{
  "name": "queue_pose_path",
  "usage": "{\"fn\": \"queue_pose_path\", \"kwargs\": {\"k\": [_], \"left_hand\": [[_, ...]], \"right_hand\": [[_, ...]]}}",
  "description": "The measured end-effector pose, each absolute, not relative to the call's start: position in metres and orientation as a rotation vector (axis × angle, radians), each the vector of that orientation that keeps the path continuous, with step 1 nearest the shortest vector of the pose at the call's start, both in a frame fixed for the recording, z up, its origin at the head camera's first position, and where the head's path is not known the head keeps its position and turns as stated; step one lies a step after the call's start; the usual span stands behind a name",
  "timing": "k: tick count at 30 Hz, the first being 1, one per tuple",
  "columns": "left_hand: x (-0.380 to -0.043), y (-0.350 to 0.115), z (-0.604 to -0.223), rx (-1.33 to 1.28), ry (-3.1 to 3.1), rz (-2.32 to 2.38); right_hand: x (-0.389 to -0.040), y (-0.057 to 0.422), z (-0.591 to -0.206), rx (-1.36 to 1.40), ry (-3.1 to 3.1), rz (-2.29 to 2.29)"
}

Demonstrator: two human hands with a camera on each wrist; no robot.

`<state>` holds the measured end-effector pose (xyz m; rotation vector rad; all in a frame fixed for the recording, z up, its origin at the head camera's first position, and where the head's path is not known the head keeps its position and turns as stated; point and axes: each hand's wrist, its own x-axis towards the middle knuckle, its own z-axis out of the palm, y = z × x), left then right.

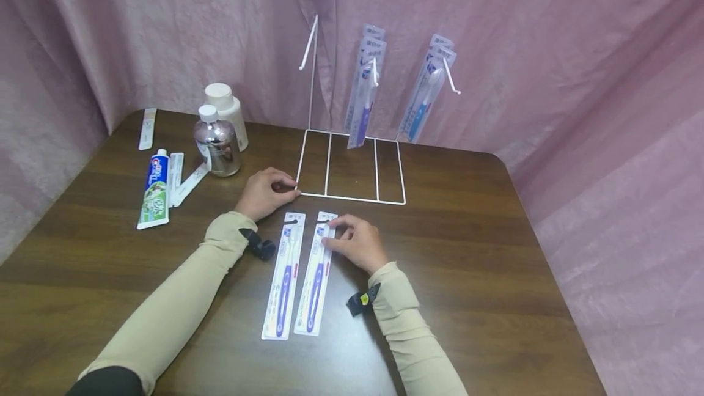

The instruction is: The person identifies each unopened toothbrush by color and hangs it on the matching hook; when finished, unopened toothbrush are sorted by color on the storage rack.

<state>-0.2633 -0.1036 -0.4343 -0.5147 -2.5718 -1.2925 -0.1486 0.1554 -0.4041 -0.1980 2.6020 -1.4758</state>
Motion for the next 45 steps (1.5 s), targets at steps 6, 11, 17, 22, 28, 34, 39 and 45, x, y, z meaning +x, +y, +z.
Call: {"fn": "queue_pose_path", "kwargs": {"k": [6,11,17,22,28,34,39,45], "left_hand": [[-0.263,-0.103,-0.434,-0.521,-2.589,-1.298],[-0.262,-0.106,-0.435,-0.504,-2.589,-1.304],[-0.262,-0.108,-0.437,-0.511,-2.594,-1.307],[-0.262,-0.109,-0.438,-0.506,-2.603,-1.308],[-0.263,-0.108,-0.438,-0.506,-2.592,-1.307],[-0.262,-0.105,-0.435,-0.509,-2.592,-1.303],[-0.262,-0.104,-0.433,-0.504,-2.599,-1.301],[-0.263,-0.103,-0.431,-0.513,-2.599,-1.298]], "right_hand": [[-0.148,0.158,-0.407,-0.211,2.658,-1.569],[-0.148,0.161,-0.405,-0.218,2.646,-1.697],[-0.156,0.176,-0.384,-0.203,3.0,-1.749],[-0.172,0.189,-0.345,-0.142,3.343,-1.781],[-0.197,0.192,-0.29,-0.115,3.582,-1.817],[-0.209,0.179,-0.261,-0.182,3.579,-1.896],[-0.216,0.166,-0.257,-0.334,3.614,-1.837],[-0.238,0.157,-0.26,-0.259,3.679,-1.647]]}}
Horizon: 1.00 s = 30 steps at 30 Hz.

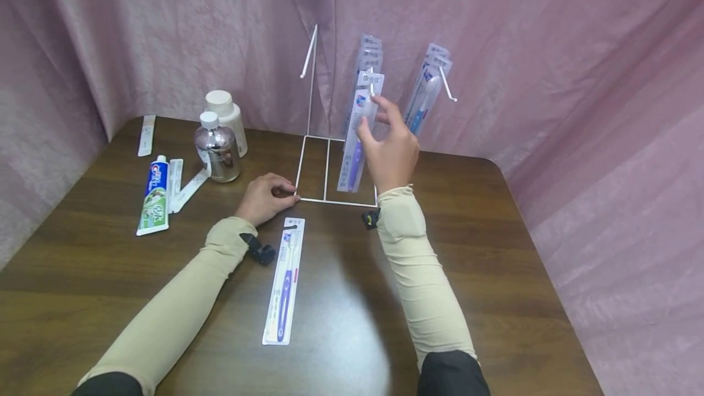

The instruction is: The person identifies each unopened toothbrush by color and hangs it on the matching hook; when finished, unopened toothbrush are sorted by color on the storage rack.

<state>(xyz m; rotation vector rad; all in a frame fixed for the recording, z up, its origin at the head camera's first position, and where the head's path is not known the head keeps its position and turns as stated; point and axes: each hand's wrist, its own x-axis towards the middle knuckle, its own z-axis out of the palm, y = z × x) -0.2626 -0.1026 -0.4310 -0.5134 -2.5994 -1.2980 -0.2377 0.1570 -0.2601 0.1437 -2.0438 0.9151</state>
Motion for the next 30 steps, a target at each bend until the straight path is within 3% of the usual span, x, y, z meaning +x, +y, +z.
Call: {"fn": "queue_pose_path", "kwargs": {"k": [6,12,19,30], "left_hand": [[-0.262,-0.104,-0.432,-0.504,-2.593,-1.292],[-0.262,-0.101,-0.433,-0.507,-2.594,-1.304],[-0.263,-0.102,-0.432,-0.525,-2.572,-1.296],[-0.264,-0.102,-0.432,-0.508,-2.585,-1.298]], "right_hand": [[-0.263,0.151,-0.268,0.047,-2.112,0.86],[-0.26,0.153,-0.288,-0.006,-2.12,0.929],[-0.228,0.146,-0.314,0.101,-2.202,1.109],[-0.163,0.115,-0.377,0.394,-2.889,1.497]]}}
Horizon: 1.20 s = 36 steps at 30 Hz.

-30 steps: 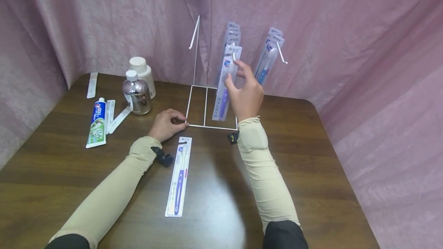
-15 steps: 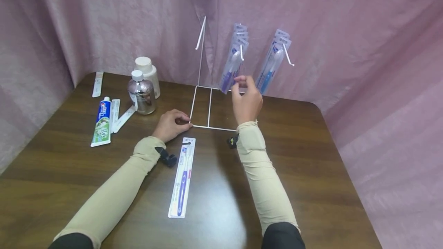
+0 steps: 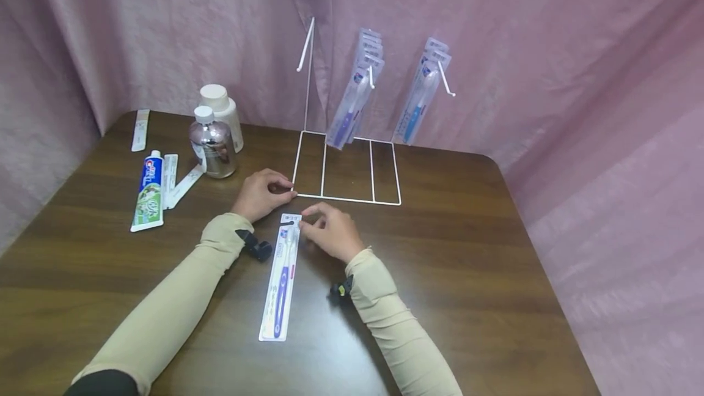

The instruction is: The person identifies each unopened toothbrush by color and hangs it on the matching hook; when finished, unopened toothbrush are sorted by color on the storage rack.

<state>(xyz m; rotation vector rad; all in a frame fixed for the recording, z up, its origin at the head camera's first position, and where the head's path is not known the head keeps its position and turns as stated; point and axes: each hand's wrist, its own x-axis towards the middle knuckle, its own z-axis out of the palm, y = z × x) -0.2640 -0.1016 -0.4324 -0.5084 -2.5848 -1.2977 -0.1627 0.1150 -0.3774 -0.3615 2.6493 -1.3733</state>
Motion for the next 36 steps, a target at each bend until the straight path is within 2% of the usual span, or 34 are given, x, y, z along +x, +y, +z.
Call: {"fn": "queue_pose_path", "kwargs": {"k": [10,21,30,36], "left_hand": [[-0.262,-0.104,-0.429,-0.501,-2.599,-1.311],[-0.261,-0.104,-0.429,-0.499,-2.606,-1.304],[-0.265,-0.105,-0.433,-0.513,-2.586,-1.295],[-0.264,-0.103,-0.431,-0.519,-2.596,-1.297]], "right_hand": [[-0.153,0.097,-0.391,-0.525,2.709,-1.119],[-0.158,0.106,-0.396,-0.531,2.766,-1.234],[-0.161,0.128,-0.381,-0.457,2.798,-1.272],[-0.166,0.153,-0.358,-0.408,2.934,-1.353]]}}
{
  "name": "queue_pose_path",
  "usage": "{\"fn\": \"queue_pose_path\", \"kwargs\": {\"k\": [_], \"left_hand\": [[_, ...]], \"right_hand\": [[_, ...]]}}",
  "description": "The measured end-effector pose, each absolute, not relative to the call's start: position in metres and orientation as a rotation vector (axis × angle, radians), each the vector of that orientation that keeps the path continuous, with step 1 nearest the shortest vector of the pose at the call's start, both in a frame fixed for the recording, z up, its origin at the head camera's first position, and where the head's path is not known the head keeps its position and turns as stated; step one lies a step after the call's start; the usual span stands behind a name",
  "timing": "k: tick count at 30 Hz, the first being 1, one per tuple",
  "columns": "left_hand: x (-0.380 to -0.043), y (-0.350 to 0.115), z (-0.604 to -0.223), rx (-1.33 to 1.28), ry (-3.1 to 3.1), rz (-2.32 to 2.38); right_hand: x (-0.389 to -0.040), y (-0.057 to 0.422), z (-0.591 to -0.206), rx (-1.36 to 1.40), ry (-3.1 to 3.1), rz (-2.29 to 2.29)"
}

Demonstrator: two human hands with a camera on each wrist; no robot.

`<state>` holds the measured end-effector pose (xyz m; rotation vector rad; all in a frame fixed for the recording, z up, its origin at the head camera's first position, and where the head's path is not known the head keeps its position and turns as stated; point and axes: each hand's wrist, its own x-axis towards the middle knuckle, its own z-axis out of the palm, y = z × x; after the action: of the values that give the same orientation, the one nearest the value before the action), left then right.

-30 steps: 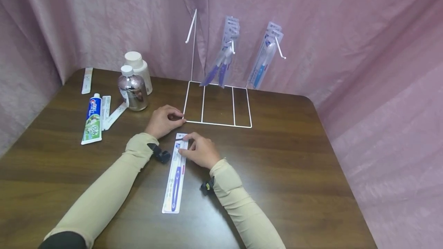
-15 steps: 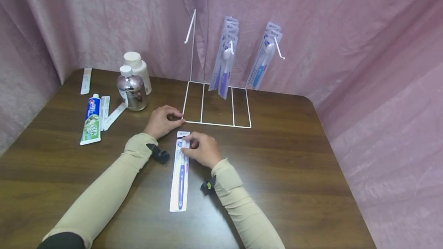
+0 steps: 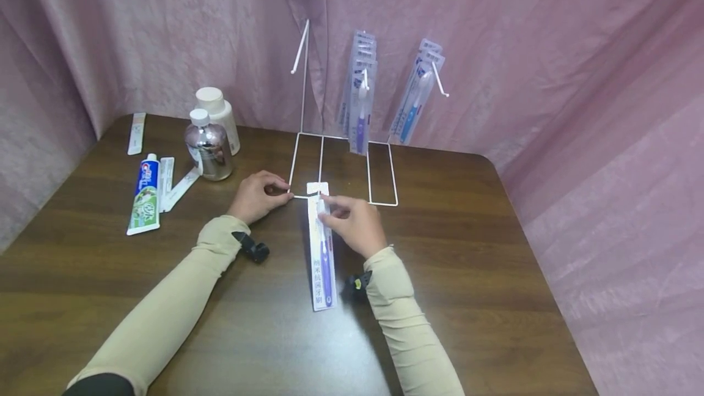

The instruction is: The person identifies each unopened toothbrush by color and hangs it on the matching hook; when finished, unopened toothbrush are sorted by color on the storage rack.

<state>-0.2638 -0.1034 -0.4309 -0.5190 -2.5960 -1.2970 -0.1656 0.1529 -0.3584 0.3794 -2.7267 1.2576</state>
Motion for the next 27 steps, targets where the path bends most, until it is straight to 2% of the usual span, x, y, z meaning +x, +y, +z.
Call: {"fn": "queue_pose_path", "kwargs": {"k": [8,15,20,27], "left_hand": [[-0.264,-0.106,-0.428,-0.51,-2.593,-1.291],[-0.263,-0.104,-0.43,-0.523,-2.581,-1.289],[-0.263,-0.104,-0.432,-0.527,-2.574,-1.288],[-0.265,-0.104,-0.434,-0.528,-2.571,-1.3]], "right_hand": [[-0.187,0.186,-0.301,0.166,-2.343,0.964],[-0.199,0.188,-0.258,0.086,-2.03,0.891],[-0.204,0.179,-0.247,0.122,-2.016,0.859],[-0.216,0.164,-0.254,0.204,-2.05,0.839]]}}
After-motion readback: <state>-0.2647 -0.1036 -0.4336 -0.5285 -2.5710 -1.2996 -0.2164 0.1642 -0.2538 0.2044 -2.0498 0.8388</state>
